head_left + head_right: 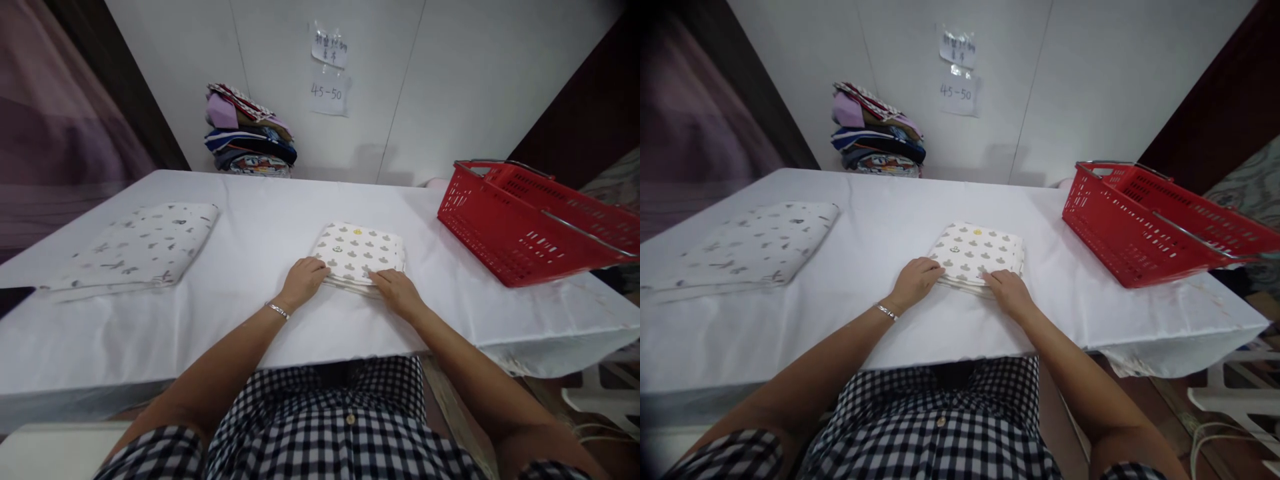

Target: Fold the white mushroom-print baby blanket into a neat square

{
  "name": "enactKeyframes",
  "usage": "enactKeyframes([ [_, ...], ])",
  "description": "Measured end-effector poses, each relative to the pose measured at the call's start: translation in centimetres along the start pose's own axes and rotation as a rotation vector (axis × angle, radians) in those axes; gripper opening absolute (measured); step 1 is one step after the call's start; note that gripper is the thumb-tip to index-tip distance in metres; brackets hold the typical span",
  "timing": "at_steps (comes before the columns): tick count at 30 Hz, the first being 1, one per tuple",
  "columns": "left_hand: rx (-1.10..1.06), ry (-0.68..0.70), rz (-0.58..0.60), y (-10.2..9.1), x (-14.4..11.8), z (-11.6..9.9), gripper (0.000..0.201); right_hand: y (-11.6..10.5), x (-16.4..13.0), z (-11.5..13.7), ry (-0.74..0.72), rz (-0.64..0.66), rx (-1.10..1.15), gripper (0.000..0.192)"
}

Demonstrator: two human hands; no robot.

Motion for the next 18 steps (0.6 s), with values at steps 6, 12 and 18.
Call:
enactKeyframes([
  [6,-0.01,0.025,0.001,0.5,-0.3,0.0,0.02,-0.5,-0.8,-0.2,-0.065,-0.079,0.027,0.036],
  [12,-0.043,0.017,0.0,0.7,0.1,0.0,0.018,0.2,-0.9,-0.5,-0.031,-0.08,-0.01,0.04],
  [18,-0.068,-0.008,0.011,0.4,0.3,-0.3,0.017,1.6,-1.5,0.2,0.019,-0.003,0.099,0.049],
])
Point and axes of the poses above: each hand's wrist, its own x-axis towards the middle knuckle, its own y-axis out of the palm, z = x × y, the point moved 4 cm from there along x, towards the middle knuckle, and after that the axes turned 6 degrees about -z, right-handed, at the moved point
